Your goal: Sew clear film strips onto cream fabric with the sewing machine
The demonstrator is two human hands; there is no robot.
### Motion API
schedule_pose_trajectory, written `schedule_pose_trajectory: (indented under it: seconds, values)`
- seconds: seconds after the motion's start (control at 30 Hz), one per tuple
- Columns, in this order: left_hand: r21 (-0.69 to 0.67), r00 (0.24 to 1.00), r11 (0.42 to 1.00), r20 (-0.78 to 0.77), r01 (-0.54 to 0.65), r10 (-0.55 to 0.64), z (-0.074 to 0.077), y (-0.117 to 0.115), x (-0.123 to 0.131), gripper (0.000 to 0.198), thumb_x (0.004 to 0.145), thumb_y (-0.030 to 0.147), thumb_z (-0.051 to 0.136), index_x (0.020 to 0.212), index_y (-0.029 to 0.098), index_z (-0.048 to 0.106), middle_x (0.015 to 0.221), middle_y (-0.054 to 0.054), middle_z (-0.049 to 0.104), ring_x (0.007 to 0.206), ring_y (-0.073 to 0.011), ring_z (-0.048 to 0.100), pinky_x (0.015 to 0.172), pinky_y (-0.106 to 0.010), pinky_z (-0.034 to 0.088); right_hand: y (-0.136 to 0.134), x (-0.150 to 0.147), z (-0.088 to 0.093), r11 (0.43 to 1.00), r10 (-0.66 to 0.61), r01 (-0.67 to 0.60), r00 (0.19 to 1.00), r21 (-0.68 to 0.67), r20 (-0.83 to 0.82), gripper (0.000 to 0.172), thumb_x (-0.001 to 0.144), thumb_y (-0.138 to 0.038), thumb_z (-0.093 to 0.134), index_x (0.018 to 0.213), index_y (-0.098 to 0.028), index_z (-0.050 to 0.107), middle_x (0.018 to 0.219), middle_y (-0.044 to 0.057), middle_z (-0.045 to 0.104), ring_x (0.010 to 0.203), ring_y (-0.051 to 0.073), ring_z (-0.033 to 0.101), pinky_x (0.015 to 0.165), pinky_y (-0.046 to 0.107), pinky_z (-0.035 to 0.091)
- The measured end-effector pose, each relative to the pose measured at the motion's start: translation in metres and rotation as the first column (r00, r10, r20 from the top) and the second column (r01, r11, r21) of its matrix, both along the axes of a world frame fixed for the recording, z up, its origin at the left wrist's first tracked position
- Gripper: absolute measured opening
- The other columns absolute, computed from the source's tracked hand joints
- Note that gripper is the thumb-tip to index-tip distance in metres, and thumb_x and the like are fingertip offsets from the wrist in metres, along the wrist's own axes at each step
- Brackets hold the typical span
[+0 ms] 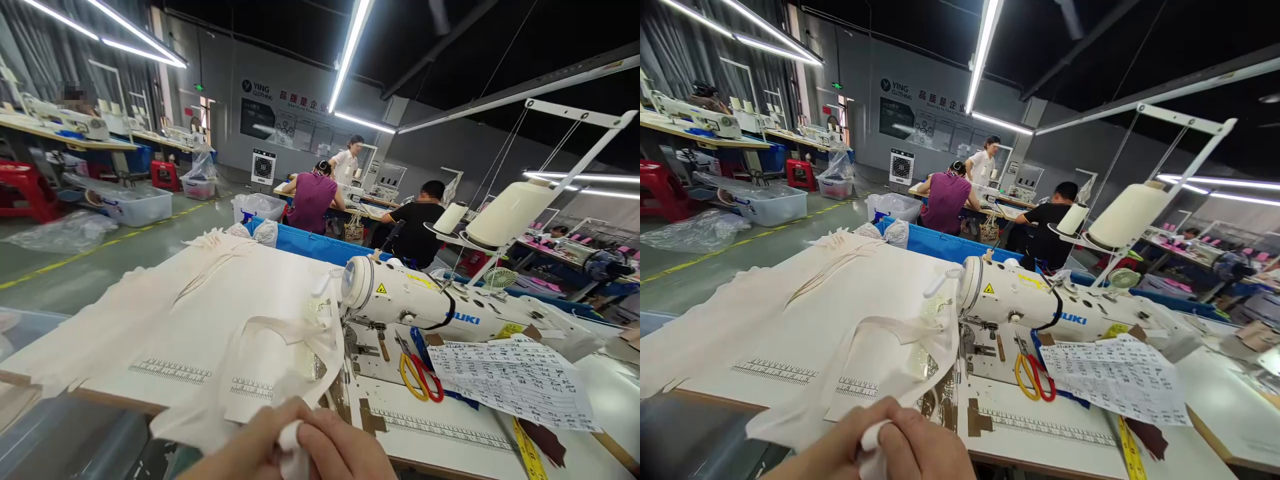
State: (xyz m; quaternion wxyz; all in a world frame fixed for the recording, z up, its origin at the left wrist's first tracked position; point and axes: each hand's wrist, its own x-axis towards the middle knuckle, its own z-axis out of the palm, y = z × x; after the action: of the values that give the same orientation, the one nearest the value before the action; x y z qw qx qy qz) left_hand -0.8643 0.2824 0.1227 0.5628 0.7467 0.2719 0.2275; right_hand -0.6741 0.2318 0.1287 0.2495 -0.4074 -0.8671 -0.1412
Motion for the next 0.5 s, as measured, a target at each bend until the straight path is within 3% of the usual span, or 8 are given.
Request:
schedule_pose_trajectory:
  seconds: [0.03,0.1,0.2,0.27,0.3,0.4,0.5]
  values:
    - [0.019,1.000,1.000,-0.020,-0.014,0.014,0.004,0.011,-0.007,0.019,0.080,0.035,0.060,0.093,0.021,0.059,0.074,0.002,0.060,0.066,-0.0123,0.052,0.059,-0.019,0.042,0.002,-0.003,0.001,0.998,0.032,-0.029,0.998,0.061,-0.048,0.027,0.097,-0.021,0.044,0.123,-0.021,0.054,0.108,0.011,0.073,0.090,0.020,0.073,0.072,0.022,0.060]
    - [0.068,0.992,0.997,-0.118,-0.027,0.035,0.011,0.044,-0.022,0.017,0.082,0.036,0.055,0.090,0.021,0.055,0.068,0.004,0.057,0.056,-0.0107,0.052,0.052,-0.019,0.041,0.003,0.003,-0.004,0.994,0.059,-0.049,0.994,0.100,-0.093,0.031,0.097,-0.020,0.043,0.127,-0.018,0.049,0.109,0.014,0.072,0.095,0.021,0.072,0.075,0.024,0.059]
    - [0.191,0.954,0.979,-0.271,-0.075,0.126,0.029,0.122,-0.027,0.020,0.080,0.037,0.055,0.092,0.021,0.053,0.065,0.005,0.059,0.047,-0.0127,0.057,0.048,-0.021,0.044,-0.002,0.021,-0.020,0.998,0.005,-0.013,0.993,-0.061,-0.115,0.032,0.094,-0.015,0.041,0.125,-0.019,0.050,0.104,0.011,0.072,0.082,0.018,0.073,0.065,0.023,0.058]
    - [0.358,0.914,0.906,-0.244,-0.225,0.323,0.048,0.183,-0.011,0.022,0.078,0.034,0.054,0.093,0.019,0.055,0.066,0.002,0.062,0.052,-0.0166,0.062,0.055,-0.025,0.050,-0.006,0.033,-0.030,0.981,-0.053,0.018,0.983,-0.192,-0.178,0.032,0.093,-0.014,0.038,0.122,-0.022,0.051,0.101,0.008,0.071,0.075,0.017,0.071,0.058,0.022,0.056]
    - [0.452,0.878,0.830,-0.182,-0.326,0.444,0.060,0.212,0.002,0.027,0.077,0.034,0.053,0.098,0.017,0.058,0.068,0.000,0.064,0.056,-0.0186,0.064,0.059,-0.028,0.052,-0.007,0.038,-0.033,0.969,-0.091,0.037,0.972,-0.243,-0.216,0.032,0.093,-0.015,0.037,0.120,-0.023,0.052,0.100,0.007,0.070,0.075,0.017,0.070,0.058,0.023,0.055]
    - [0.541,0.858,0.741,-0.066,-0.398,0.510,0.096,0.282,0.043,0.059,0.080,0.032,0.053,0.135,0.014,0.045,0.110,-0.010,0.067,0.092,-0.0225,0.067,0.085,-0.033,0.052,-0.005,0.056,-0.036,0.926,-0.223,0.115,0.935,-0.361,-0.275,0.027,0.097,-0.017,0.036,0.116,-0.024,0.055,0.099,0.006,0.068,0.083,0.018,0.068,0.067,0.027,0.055]
    - [0.646,0.845,0.679,-0.098,-0.348,0.526,0.114,0.313,0.066,0.087,0.080,0.030,0.058,0.154,0.011,0.016,0.132,-0.017,0.058,0.108,-0.0262,0.064,0.095,-0.036,0.048,0.006,0.082,-0.036,0.855,-0.455,0.350,0.861,-0.383,-0.227,0.026,0.099,-0.020,0.035,0.110,-0.021,0.059,0.100,0.007,0.068,0.091,0.018,0.067,0.077,0.027,0.055]
